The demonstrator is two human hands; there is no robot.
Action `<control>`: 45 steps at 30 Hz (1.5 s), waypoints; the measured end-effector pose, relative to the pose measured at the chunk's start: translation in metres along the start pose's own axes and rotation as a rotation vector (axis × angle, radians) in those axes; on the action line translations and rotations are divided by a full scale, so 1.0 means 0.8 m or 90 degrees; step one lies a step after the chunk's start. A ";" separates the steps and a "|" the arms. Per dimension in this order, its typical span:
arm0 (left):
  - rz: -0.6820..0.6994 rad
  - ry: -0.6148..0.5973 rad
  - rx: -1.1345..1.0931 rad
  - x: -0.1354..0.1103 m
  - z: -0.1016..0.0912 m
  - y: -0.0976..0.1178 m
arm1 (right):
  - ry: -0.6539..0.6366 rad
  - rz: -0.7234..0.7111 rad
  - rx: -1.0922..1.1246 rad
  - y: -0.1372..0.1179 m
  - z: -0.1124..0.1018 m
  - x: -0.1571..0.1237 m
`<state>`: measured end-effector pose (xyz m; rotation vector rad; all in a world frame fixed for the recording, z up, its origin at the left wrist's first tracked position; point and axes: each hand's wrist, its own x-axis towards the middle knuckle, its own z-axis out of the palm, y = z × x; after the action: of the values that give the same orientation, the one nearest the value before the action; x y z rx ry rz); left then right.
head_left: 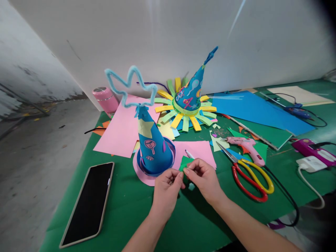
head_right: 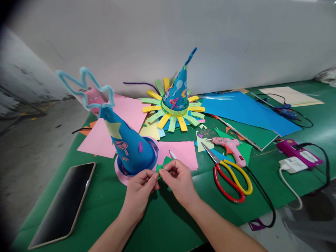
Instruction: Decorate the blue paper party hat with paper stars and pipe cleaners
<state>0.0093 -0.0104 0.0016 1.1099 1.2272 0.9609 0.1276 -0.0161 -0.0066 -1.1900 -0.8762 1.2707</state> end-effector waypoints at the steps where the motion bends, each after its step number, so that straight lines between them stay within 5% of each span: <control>1: 0.001 -0.001 0.000 0.000 -0.001 -0.001 | -0.003 0.002 0.006 0.001 -0.001 0.000; 8: -0.015 -0.015 -0.060 0.004 -0.005 -0.005 | -0.110 -0.017 -0.059 0.005 -0.006 -0.002; 24: 0.093 -0.046 0.098 0.002 -0.004 0.001 | -0.061 0.021 -0.038 0.001 -0.005 -0.004; 33: 0.021 -0.097 -0.020 0.005 -0.002 -0.001 | -0.067 -0.008 -0.090 0.000 -0.007 -0.002; 45: -0.035 -0.113 -0.005 0.005 -0.005 0.000 | -0.123 0.000 -0.147 0.000 -0.015 0.000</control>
<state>0.0057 -0.0056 0.0010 1.1243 1.1038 0.8066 0.1393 -0.0180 -0.0090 -1.2601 -1.1906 1.3261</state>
